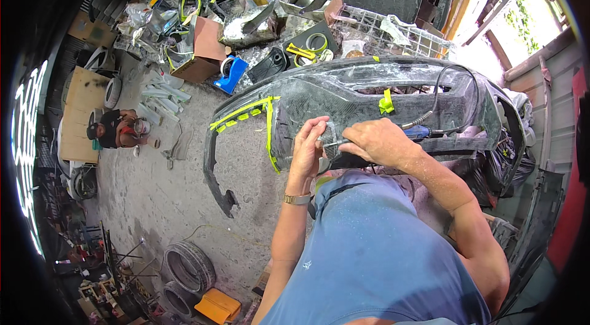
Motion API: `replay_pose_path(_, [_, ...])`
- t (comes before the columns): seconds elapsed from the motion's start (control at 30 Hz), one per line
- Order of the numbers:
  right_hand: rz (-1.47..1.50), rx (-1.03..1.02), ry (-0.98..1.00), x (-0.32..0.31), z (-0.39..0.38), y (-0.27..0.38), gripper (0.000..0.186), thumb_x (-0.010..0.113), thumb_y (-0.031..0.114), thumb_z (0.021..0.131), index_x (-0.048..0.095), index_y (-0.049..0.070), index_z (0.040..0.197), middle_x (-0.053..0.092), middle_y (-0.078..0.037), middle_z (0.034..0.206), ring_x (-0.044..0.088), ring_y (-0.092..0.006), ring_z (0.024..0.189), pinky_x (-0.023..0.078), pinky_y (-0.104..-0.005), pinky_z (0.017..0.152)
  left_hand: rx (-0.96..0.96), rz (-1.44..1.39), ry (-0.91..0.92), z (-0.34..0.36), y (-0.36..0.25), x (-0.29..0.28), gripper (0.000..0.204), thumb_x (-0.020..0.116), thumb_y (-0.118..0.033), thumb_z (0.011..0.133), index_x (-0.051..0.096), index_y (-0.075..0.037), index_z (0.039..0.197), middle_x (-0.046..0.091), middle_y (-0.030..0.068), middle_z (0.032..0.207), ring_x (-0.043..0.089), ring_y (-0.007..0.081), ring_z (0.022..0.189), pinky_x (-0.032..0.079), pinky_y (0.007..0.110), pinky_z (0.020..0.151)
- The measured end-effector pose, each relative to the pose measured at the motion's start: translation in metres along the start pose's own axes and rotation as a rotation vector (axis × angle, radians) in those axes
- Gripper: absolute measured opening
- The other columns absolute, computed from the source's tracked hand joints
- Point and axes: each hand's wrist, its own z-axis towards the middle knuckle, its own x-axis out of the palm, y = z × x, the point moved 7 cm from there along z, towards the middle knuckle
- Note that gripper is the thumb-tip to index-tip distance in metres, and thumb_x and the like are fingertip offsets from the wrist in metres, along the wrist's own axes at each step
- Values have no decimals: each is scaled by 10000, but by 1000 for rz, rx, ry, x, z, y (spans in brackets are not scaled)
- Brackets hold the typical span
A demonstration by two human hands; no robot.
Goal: The recorder uses a rotary tool to trim and sand a carbon fiber component attached to a car bumper.
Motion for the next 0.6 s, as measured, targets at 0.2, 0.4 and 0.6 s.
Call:
replay_pose_path(0.2, [17,-18,4,0,2,1,347,553,405,956,583,64,904,660,-124,805,683,-318,779,532,-426,644,-8,4,-32,1,-2,-2,270,628,-237,960,627,-56,1160,553,-77,767,430,-26,491,424,172,412])
replay_pose_path(0.4, [40,-7,40,1,0,3,356,545,410,957,582,60,907,661,-129,810,676,-336,783,527,-434,646,-10,-26,-7,0,-2,-1,257,625,-236,962,630,-66,1155,567,-74,799,460,-26,526,408,160,418])
replay_pose_path(0.6, [91,-28,33,5,-5,5,345,569,407,940,587,64,903,658,-133,794,674,-341,781,523,-446,637,3,-38,-2,1,2,-2,260,627,-239,960,628,-66,1154,600,-61,835,506,-14,547,429,166,431])
